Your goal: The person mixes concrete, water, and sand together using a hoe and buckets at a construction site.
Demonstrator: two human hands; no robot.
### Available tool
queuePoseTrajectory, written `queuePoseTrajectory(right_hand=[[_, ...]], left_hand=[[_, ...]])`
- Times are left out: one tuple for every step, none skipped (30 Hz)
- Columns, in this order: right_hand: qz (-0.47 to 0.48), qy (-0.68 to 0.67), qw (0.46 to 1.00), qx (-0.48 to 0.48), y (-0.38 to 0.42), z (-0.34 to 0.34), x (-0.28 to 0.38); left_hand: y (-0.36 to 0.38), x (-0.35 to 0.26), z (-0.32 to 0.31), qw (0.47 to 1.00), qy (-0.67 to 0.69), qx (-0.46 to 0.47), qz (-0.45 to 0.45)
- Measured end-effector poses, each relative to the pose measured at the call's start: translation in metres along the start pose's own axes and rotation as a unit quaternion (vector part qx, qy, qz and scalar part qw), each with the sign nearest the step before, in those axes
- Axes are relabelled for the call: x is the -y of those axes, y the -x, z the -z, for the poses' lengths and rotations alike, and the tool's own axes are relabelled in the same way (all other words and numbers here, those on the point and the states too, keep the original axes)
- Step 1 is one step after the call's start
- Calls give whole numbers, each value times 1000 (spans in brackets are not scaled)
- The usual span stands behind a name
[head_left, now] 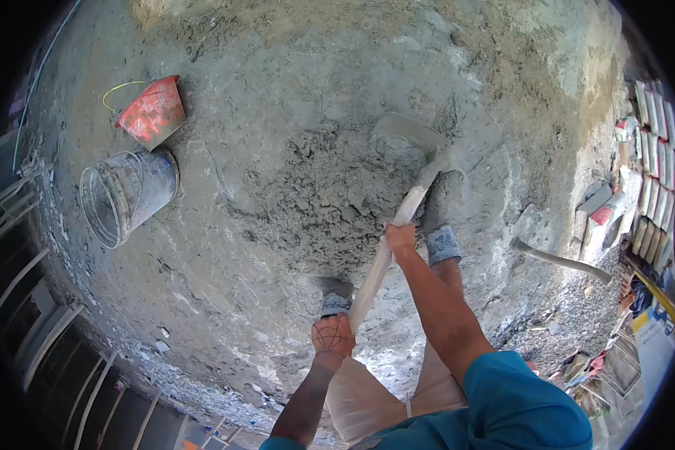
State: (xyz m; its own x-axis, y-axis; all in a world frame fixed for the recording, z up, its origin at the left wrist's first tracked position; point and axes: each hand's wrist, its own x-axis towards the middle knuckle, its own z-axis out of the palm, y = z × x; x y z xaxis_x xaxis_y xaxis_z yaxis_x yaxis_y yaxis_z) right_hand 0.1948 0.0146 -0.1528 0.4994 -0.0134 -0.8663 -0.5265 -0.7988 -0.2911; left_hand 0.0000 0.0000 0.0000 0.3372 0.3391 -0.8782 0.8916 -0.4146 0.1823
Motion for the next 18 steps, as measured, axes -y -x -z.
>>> queuePoseTrajectory(right_hand=[[31,-15,999,-9,0,-1,-19],[52,-49,997,-19,7,1,-31],[-21,-62,998,8,106,5,-70],[2,-73,997,-13,107,11,-79],[29,-85,995,-32,103,15,-80],[45,-96,994,-39,98,20,-69],[35,-104,993,-36,109,29,-59],[24,-110,993,-34,112,37,-51],[23,-115,992,-37,104,42,-47],[71,-121,988,-57,87,49,-39],[119,-128,981,-78,63,56,-32],[192,-99,969,-119,11,60,-38],[145,-166,970,-100,10,77,22],[164,-194,963,-94,-15,89,53],[186,-168,961,-114,-46,102,83],[186,-156,965,-104,-71,116,114],[212,-61,962,-159,-109,127,133],[192,42,967,-164,-168,142,140]], left_hand=[[5,6,-12,1000,22,-6,2],[12,12,-29,999,43,-6,2],[121,22,-8,994,45,75,64],[122,17,-7,994,35,93,54],[119,11,-7,993,26,108,46],[111,9,-13,995,22,92,34],[115,6,-16,996,24,74,32],[115,3,-19,998,28,57,29],[105,-4,-18,998,23,58,26],[87,-13,-17,999,9,20,23],[62,-23,-16,1000,-5,-19,19],[27,-31,-20,998,17,-57,-22],[-10,-41,-16,993,36,-89,-63],[-44,-65,2,993,16,-101,-65],[-76,-88,24,986,39,-130,-97],[-110,-109,34,978,72,-160,-114],[-139,-131,48,973,75,-176,-127],[-162,-152,58,971,63,-193,-129]])
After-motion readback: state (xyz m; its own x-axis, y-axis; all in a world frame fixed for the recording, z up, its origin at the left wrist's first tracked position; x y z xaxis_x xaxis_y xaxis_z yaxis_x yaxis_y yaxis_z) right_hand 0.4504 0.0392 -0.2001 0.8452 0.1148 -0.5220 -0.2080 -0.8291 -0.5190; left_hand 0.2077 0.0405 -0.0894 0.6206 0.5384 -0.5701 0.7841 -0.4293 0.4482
